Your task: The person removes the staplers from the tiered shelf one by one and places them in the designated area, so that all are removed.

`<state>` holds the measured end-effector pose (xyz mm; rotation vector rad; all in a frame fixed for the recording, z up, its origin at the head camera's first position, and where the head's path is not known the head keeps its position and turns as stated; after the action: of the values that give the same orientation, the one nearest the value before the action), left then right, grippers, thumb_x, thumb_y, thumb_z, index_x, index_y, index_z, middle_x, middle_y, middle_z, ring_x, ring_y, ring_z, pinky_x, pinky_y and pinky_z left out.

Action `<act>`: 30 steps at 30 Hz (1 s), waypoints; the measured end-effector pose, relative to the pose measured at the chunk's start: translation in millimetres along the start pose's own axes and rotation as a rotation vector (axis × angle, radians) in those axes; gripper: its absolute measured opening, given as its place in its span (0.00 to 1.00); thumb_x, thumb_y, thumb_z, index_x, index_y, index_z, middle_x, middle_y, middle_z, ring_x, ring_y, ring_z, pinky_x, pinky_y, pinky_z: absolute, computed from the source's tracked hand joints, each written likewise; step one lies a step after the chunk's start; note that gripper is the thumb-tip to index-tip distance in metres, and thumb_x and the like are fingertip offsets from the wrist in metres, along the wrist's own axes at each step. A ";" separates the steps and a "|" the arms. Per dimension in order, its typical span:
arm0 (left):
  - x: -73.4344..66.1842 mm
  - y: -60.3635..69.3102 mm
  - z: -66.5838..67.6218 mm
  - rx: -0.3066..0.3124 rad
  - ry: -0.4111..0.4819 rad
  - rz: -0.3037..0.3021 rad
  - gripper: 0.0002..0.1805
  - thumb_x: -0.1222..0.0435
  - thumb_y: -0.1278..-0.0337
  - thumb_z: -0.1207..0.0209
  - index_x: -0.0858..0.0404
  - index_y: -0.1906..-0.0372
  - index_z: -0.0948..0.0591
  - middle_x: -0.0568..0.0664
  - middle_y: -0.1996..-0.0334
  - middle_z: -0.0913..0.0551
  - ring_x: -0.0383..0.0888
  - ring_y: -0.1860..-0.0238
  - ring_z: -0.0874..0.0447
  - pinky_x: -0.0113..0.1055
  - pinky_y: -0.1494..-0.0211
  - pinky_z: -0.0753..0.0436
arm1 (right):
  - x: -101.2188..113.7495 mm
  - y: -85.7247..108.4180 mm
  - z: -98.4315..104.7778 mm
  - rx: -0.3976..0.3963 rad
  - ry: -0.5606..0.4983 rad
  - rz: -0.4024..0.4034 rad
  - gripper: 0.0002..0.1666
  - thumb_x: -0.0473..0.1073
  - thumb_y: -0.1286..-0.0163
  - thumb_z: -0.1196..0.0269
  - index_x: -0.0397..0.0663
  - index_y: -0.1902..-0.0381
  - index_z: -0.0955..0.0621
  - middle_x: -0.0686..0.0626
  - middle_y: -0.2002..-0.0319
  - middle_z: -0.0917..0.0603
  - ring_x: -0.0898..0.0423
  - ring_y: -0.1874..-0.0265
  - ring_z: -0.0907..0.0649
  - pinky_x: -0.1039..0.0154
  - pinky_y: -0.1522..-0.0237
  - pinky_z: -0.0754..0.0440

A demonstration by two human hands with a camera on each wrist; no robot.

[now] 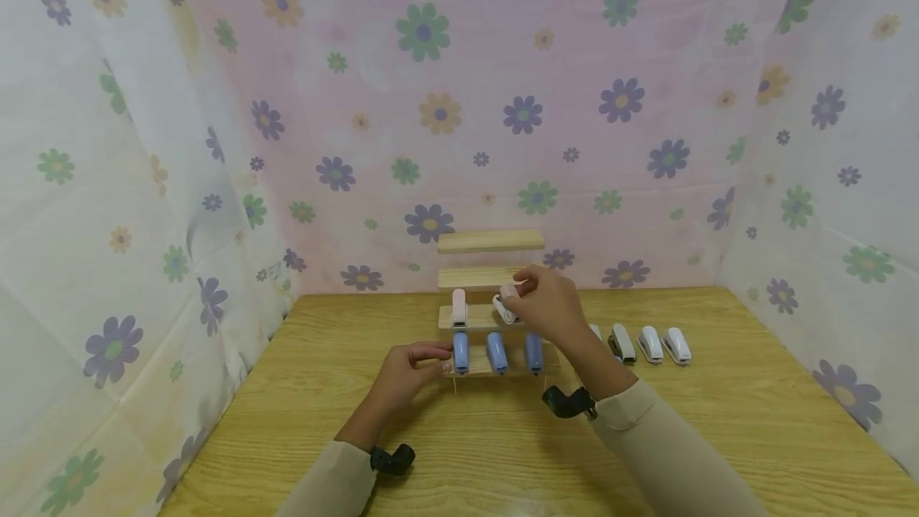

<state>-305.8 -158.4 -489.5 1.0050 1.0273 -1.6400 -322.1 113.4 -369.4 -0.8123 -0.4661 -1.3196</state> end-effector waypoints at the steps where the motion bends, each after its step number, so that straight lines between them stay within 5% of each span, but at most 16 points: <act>1: 0.2 -0.1 0.1 -0.001 -0.003 -0.001 0.09 0.64 0.36 0.29 0.58 0.53 0.09 0.49 0.41 0.14 0.53 0.31 0.23 0.42 0.40 0.16 | -0.7 1.3 1.8 -0.003 -0.003 0.004 0.27 0.50 0.35 0.29 0.49 0.39 0.17 0.47 0.54 0.11 0.49 0.59 0.14 0.60 0.66 0.15; 10: 0.0 0.7 1.7 0.015 -0.031 -0.014 0.09 0.61 0.37 0.29 0.56 0.54 0.08 0.47 0.41 0.13 0.53 0.31 0.23 0.50 0.34 0.19 | -14.1 18.7 17.2 -0.037 -0.025 0.068 0.26 0.49 0.35 0.30 0.50 0.41 0.17 0.48 0.55 0.12 0.51 0.65 0.15 0.60 0.72 0.20; 17: -1.4 0.6 0.7 0.007 -0.031 -0.022 0.09 0.63 0.36 0.30 0.58 0.52 0.09 0.49 0.40 0.14 0.55 0.30 0.24 0.56 0.32 0.22 | -29.2 31.0 33.5 -0.030 -0.008 0.042 0.27 0.49 0.34 0.30 0.51 0.38 0.18 0.48 0.53 0.13 0.55 0.68 0.13 0.59 0.75 0.21; 30: -0.6 0.2 -1.6 -0.003 -0.048 -0.006 0.09 0.66 0.35 0.31 0.60 0.52 0.09 0.50 0.40 0.14 0.56 0.31 0.23 0.53 0.35 0.19 | -47.4 44.6 60.7 -0.059 0.053 0.036 0.28 0.47 0.33 0.31 0.49 0.36 0.19 0.44 0.51 0.12 0.52 0.65 0.11 0.60 0.78 0.21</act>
<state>-305.2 -156.8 -489.5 0.9567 1.0015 -1.6597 -280.7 192.0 -375.3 -0.8285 -0.3703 -1.3231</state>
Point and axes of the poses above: each hand's wrist, its own y-axis away from the middle knuckle, its own z-axis out of the back of the hand, x = y × z, the point moved 1 cm from there along -y, towards the middle knuckle
